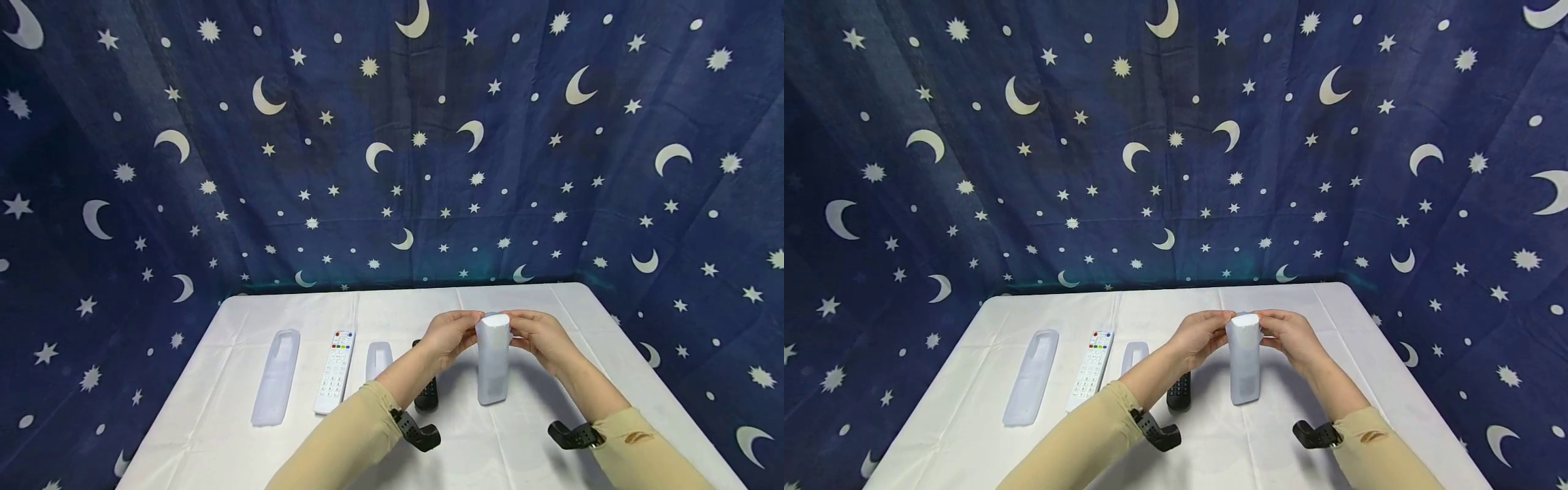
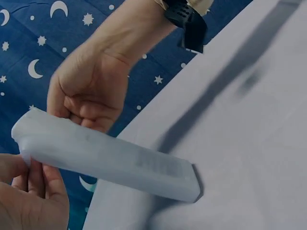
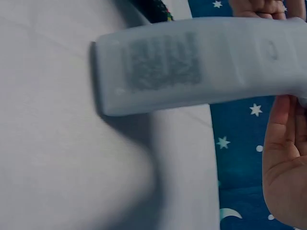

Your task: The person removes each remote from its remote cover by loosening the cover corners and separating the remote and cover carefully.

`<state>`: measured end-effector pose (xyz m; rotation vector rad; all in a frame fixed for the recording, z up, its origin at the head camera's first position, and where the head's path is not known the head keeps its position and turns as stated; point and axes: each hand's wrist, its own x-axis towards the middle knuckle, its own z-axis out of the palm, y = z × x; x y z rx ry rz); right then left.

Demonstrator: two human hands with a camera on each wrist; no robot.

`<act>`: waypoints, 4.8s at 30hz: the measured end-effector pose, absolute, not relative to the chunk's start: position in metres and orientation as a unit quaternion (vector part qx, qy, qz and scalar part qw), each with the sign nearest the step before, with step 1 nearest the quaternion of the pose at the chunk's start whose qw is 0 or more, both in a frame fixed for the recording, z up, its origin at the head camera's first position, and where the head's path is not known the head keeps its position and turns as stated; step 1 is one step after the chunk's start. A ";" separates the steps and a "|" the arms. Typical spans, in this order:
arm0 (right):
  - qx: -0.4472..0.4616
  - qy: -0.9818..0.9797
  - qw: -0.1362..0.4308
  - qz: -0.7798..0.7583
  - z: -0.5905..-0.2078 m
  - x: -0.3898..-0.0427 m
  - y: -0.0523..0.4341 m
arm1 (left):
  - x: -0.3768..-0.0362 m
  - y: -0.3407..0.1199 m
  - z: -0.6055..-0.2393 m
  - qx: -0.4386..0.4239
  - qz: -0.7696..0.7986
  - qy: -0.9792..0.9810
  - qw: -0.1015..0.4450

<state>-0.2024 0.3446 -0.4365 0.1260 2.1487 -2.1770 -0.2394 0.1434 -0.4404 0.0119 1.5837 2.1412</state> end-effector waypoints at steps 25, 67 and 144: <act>0.030 0.675 0.077 -0.733 -0.453 -0.191 0.352 | -0.229 0.138 -0.449 0.004 0.732 0.644 0.223; 0.095 0.690 0.113 -0.709 -0.485 -0.179 0.348 | -0.200 0.137 -0.489 0.090 0.672 0.707 0.202; 0.056 0.782 0.025 -0.620 -0.450 -0.226 0.336 | -0.187 0.132 -0.483 0.122 0.622 0.747 0.202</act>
